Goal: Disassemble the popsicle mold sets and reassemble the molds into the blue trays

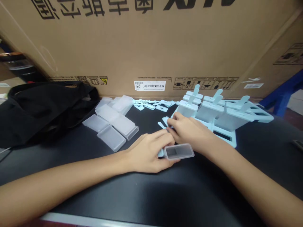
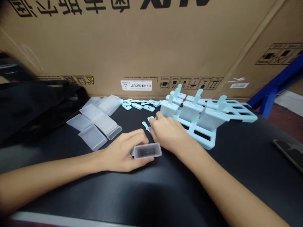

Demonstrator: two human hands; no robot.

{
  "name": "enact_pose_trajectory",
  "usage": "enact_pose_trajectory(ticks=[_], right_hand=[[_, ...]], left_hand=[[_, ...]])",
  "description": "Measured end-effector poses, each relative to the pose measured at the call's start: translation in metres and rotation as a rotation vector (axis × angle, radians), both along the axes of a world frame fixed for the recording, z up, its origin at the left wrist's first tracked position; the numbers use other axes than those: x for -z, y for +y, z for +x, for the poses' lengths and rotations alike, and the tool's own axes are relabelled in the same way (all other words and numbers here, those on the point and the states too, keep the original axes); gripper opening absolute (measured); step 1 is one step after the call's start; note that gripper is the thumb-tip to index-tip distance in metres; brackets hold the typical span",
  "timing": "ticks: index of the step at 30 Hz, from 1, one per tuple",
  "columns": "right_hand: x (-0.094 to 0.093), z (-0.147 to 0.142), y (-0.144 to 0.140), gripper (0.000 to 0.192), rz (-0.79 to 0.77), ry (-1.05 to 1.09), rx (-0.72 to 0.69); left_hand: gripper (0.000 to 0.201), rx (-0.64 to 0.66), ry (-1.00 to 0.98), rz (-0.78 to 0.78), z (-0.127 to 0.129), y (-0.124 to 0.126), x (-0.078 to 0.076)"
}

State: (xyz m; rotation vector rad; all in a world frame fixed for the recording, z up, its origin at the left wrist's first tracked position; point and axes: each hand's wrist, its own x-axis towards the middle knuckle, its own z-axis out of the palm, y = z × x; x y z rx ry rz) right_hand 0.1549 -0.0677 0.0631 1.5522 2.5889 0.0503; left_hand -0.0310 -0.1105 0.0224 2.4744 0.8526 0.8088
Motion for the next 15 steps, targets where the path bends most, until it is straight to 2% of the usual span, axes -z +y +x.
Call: enact_pose_trajectory(ticks=[4, 7, 11, 15], right_hand=[[-0.009, 0.0, -0.001, 0.026, -0.046, -0.016, 0.003], [-0.014, 0.001, -0.003, 0.018, -0.063, 0.01, 0.036], [-0.015, 0.01, -0.001, 0.032, -0.046, 0.008, 0.086], [-0.021, 0.026, 0.007, 0.042, 0.036, 0.176, -0.002]], left_hand=[[0.028, 0.036, -0.031, -0.083, 0.0, 0.005, -0.002], [0.027, 0.075, -0.029, -0.105, -0.001, 0.006, -0.002], [0.034, 0.125, -0.021, -0.158, -0.002, 0.005, -0.004], [0.05, 0.144, -0.001, -0.24, -0.003, 0.005, -0.007]])
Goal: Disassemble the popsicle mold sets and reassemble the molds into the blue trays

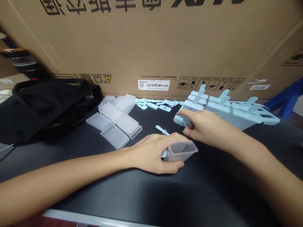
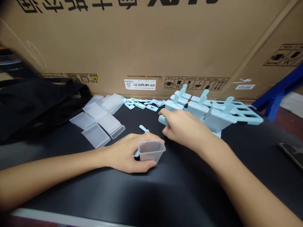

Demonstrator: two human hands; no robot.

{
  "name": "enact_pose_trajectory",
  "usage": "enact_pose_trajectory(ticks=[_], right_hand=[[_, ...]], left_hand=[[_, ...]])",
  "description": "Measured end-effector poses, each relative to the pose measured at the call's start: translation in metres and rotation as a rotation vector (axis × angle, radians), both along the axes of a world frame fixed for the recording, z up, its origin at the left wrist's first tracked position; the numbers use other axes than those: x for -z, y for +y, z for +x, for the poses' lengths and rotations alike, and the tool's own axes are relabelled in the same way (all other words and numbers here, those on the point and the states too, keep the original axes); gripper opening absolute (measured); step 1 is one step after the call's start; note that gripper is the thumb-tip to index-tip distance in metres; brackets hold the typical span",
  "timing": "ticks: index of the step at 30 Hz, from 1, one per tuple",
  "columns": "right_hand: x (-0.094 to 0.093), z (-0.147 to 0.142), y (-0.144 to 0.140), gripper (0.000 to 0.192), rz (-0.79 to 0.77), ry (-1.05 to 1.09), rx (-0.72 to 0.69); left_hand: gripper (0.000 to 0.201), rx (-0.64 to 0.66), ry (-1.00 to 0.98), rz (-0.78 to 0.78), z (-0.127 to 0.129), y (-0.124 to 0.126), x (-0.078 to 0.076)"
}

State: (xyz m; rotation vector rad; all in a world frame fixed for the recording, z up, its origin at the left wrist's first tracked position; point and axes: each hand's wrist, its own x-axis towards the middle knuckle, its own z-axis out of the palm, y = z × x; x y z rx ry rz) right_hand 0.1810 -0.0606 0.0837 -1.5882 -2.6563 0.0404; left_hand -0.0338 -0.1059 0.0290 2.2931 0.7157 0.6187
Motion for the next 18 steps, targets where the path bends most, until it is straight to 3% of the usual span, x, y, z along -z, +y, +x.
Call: enact_pose_trajectory(ticks=[2, 5, 8, 13, 18], right_hand=[[-0.009, 0.007, 0.001, 0.034, -0.009, 0.195, 0.0], [-0.025, 0.013, -0.005, 0.014, -0.191, 0.592, 0.054], [-0.035, 0.015, -0.013, 0.028, -0.393, 0.867, 0.015], [-0.03, 0.011, -0.016, 0.033, -0.656, 0.835, -0.052], [-0.022, 0.001, -0.014, 0.029, -0.594, 0.824, -0.13]], left_hand=[[0.047, -0.003, -0.006, -0.026, 0.0, 0.001, -0.001], [0.038, -0.018, -0.045, -0.063, -0.001, 0.002, -0.002], [0.032, -0.049, -0.091, -0.072, 0.0, 0.003, -0.001], [0.025, -0.095, -0.132, -0.027, 0.001, 0.005, 0.002], [0.021, -0.107, -0.111, -0.032, 0.001, 0.006, 0.003]])
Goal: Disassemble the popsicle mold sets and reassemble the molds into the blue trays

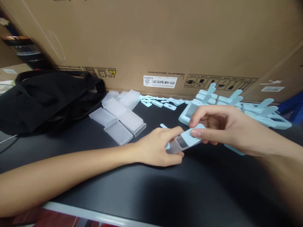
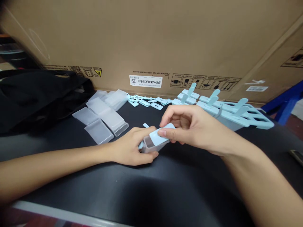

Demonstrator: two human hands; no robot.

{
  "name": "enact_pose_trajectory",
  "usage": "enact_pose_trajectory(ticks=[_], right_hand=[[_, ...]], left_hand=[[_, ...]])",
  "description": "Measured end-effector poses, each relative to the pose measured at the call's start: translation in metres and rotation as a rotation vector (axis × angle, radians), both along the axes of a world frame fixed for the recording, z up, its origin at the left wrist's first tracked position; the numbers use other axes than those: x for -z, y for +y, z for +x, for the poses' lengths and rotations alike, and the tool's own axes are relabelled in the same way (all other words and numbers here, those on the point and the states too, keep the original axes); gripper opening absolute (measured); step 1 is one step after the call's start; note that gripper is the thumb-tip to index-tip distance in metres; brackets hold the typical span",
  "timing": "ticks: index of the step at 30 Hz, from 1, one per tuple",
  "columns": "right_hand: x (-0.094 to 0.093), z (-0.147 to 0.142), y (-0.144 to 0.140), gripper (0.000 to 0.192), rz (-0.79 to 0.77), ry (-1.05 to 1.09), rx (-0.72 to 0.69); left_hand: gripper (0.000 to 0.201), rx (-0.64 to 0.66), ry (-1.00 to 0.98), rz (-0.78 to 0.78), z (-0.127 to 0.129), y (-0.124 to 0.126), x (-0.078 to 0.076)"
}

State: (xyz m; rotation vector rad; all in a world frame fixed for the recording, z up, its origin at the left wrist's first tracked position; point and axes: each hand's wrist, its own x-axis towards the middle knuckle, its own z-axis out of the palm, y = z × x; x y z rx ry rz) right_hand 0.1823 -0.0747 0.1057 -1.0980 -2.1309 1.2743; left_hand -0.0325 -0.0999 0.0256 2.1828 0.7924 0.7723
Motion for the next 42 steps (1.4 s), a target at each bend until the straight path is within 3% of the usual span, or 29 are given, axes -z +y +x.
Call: enact_pose_trajectory(ticks=[4, 8, 12, 21, 42], right_hand=[[0.003, -0.002, -0.002, 0.024, 0.077, -0.034, -0.111], [0.005, -0.003, -0.008, 0.024, 0.023, -0.167, -0.188], [0.007, -0.009, -0.015, 0.026, 0.037, -0.22, -0.165], [0.012, -0.018, -0.024, 0.018, 0.3, -0.269, -0.161], [0.019, -0.028, -0.024, 0.033, 0.69, -0.345, -0.162]], left_hand=[[0.025, -0.024, 0.018, -0.005, 0.0, 0.001, 0.001], [0.026, -0.017, -0.011, 0.002, 0.0, 0.0, 0.002], [0.022, -0.031, -0.004, -0.013, 0.0, -0.001, 0.003], [0.012, -0.003, 0.038, -0.034, -0.001, 0.001, 0.002], [0.016, -0.006, 0.043, -0.026, 0.0, 0.004, 0.002]])
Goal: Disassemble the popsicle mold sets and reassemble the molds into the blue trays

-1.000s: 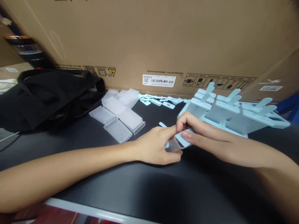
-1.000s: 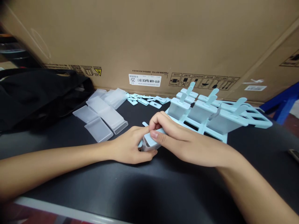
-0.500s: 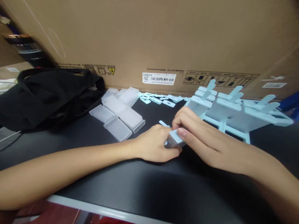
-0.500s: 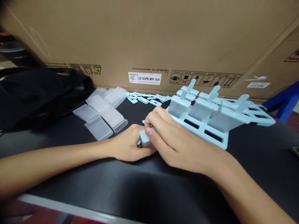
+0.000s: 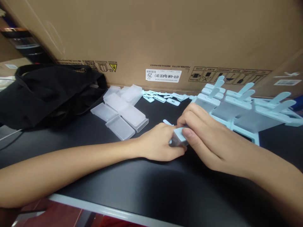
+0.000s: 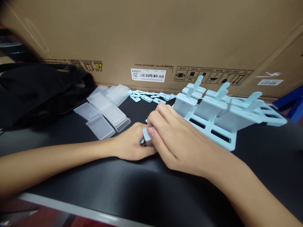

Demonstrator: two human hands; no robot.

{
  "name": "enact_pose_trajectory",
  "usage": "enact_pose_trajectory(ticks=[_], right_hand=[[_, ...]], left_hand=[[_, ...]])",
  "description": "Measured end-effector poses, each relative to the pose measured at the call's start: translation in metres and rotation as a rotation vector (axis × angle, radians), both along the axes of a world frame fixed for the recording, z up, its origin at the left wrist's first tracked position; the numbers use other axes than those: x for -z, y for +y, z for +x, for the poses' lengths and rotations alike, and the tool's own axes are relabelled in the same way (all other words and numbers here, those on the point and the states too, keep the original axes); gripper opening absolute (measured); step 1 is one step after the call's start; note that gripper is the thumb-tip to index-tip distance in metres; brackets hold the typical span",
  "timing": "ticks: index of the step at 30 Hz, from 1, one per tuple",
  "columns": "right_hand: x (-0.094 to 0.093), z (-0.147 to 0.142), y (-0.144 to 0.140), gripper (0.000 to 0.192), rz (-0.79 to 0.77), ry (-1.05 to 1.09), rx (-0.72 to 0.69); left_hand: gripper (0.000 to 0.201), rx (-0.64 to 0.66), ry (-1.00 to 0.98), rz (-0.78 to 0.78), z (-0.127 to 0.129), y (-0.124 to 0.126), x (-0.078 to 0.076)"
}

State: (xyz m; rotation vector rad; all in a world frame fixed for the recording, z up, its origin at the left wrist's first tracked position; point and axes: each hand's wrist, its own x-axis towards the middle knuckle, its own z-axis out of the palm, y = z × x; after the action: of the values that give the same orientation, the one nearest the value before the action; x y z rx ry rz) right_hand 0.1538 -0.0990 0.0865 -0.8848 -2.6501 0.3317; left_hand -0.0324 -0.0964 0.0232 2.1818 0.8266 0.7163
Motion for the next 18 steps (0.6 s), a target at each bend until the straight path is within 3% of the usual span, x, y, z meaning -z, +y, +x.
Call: enact_pose_trajectory(ticks=[8, 15, 18], right_hand=[[0.0057, 0.0016, 0.0052, 0.028, 0.0, 0.029, -0.062], [0.0047, 0.0044, -0.0004, 0.029, -0.075, 0.014, 0.001], [0.0032, 0.0034, -0.0043, 0.041, 0.054, -0.039, 0.001]], left_hand=[[0.017, 0.008, 0.004, -0.025, -0.0025, 0.0017, -0.0017], [0.008, -0.001, 0.031, 0.066, -0.0025, -0.0019, 0.0012], [0.014, 0.005, 0.036, 0.084, -0.0027, -0.0041, 0.0022]])
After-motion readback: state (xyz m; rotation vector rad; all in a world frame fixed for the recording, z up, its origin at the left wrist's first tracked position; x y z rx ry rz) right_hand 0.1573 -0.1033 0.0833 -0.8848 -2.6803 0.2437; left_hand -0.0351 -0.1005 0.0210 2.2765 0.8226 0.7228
